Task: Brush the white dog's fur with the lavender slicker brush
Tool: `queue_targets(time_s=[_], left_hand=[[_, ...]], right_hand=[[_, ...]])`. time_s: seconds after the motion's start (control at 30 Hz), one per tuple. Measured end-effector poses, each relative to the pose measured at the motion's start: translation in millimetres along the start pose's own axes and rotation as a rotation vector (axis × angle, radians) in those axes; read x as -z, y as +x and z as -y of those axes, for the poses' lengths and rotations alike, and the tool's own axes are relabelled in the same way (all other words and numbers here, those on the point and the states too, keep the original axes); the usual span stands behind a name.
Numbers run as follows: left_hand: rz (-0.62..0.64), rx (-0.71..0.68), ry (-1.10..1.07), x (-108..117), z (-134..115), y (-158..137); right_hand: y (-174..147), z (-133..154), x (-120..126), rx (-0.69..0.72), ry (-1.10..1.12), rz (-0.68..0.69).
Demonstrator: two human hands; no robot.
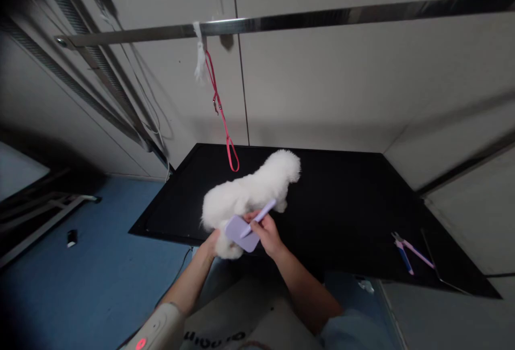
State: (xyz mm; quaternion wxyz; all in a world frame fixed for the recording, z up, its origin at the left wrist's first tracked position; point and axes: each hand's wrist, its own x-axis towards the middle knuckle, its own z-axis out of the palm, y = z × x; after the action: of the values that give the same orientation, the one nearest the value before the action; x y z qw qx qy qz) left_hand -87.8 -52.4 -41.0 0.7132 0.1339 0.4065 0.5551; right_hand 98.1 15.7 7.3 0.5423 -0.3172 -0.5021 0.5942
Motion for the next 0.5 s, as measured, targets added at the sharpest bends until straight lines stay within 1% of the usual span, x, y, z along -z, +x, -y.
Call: queue_targets(time_s=[0.03,0.1,0.13,0.17,0.23,0.27,0.3,0.4,0.43,0.47,0.5], left_hand=[[-0.019,-0.031,-0.008,-3,1,-1],[-0.054,-0.106,-0.043,-7,4,0],[-0.064,-0.136,-0.069,-8,6,0],[-0.074,-0.162,-0.097,-9,8,2],[-0.085,-0.183,-0.148,-11,11,5],[-0.098,-0.191,-0.17,-12,12,6],[-0.113,-0.197,-0.19,-13,13,7],[-0.131,-0.218,-0.228,-16,13,5],[-0.129,-0.221,-0.229,-17,12,3],[-0.121,-0.216,-0.228,-17,11,2],[-0.117,-0.213,-0.23,-17,10,1]], right_hand=[[7,1,0,-0.016,0.029,0.005],[19,3,-1,0.017,0.105,-0.117],[24,2,-1,0.028,0.128,-0.148],[28,2,-2,0.02,0.137,-0.136],[33,2,0,-0.033,0.13,-0.046],[36,3,2,-0.049,0.129,-0.035],[40,6,6,-0.04,0.137,-0.076],[49,21,23,0.092,0.174,-0.351],[49,27,29,0.124,0.177,-0.401],[47,33,33,0.128,0.174,-0.399],[42,38,37,0.096,0.167,-0.342]])
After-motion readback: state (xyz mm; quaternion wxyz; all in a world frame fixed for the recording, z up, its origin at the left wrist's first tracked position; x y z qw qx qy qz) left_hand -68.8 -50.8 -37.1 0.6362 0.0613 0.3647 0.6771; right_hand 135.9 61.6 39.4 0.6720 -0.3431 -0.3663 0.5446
